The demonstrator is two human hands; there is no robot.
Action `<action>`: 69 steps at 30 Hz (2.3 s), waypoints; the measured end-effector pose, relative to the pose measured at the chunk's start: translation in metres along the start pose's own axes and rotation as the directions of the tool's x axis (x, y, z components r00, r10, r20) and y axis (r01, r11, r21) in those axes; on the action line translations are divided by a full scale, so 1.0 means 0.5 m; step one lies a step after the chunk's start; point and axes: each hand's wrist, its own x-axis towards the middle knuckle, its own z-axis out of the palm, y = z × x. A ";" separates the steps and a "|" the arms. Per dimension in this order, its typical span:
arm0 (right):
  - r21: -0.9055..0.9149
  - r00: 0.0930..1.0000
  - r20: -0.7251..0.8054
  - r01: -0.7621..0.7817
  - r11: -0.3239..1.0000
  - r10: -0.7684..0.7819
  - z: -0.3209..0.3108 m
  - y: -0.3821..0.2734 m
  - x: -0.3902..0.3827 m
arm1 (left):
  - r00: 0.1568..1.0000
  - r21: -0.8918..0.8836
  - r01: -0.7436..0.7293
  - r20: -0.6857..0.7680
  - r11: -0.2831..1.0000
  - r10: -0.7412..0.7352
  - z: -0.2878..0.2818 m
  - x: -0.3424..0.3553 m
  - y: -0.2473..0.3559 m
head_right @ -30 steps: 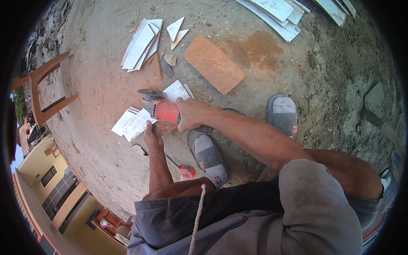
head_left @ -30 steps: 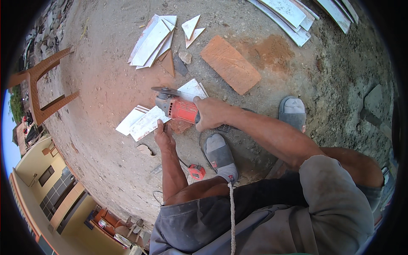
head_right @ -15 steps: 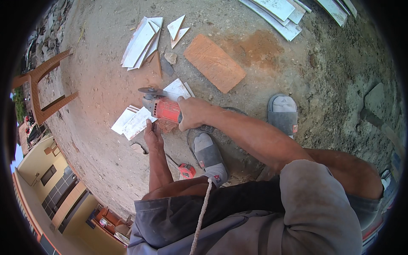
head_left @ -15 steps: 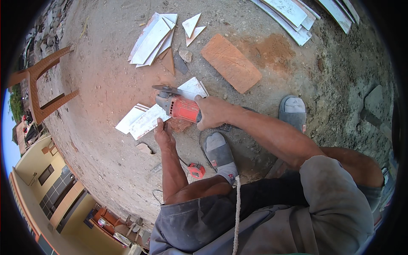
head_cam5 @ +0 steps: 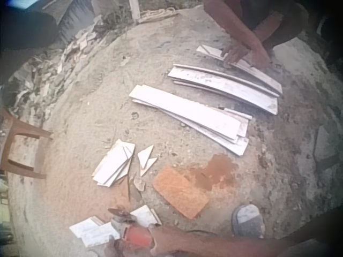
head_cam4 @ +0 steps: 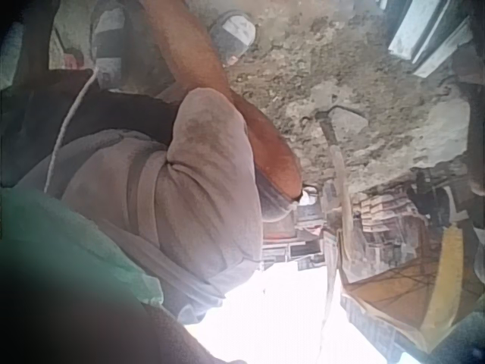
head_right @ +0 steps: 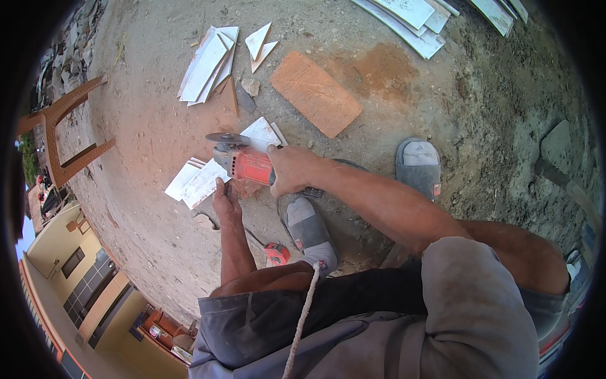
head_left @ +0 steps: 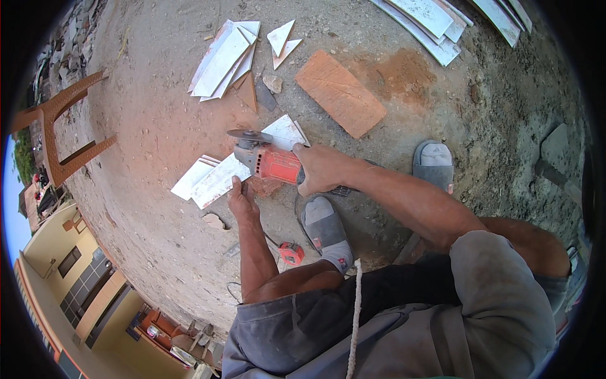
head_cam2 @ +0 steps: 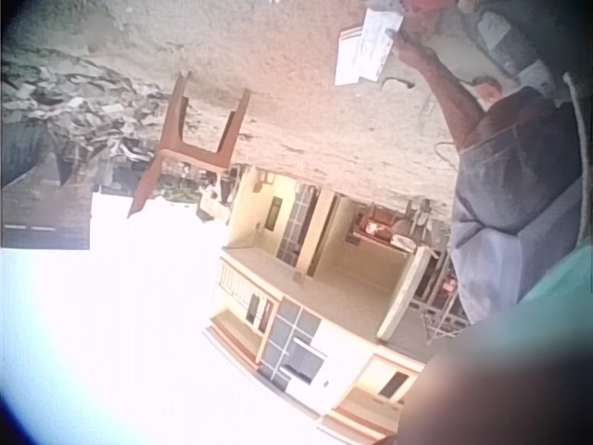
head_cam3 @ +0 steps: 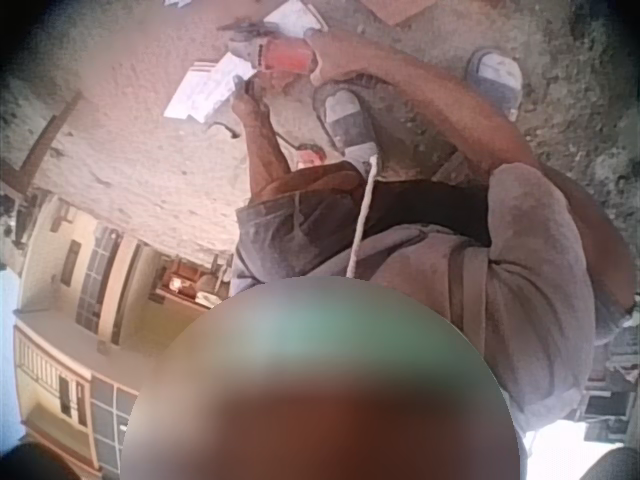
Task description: Cutting tiles using a handheld angle grinder on the ground.
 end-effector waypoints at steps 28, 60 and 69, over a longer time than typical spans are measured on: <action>0.011 0.996 0.071 -0.054 0.998 0.053 -0.008 0.003 -0.012 | 1.000 -0.009 0.001 -0.016 1.000 -0.001 0.000 0.001 -0.005; 0.011 1.000 -0.008 -0.005 1.000 0.005 0.005 0.016 0.002 | 0.998 0.011 0.008 -0.063 1.000 -0.008 0.009 -0.007 -0.002; 0.012 1.000 -0.007 -0.003 1.000 0.003 0.005 0.024 -0.022 | 1.000 -0.022 -0.014 -0.005 1.000 0.014 0.010 -0.006 0.000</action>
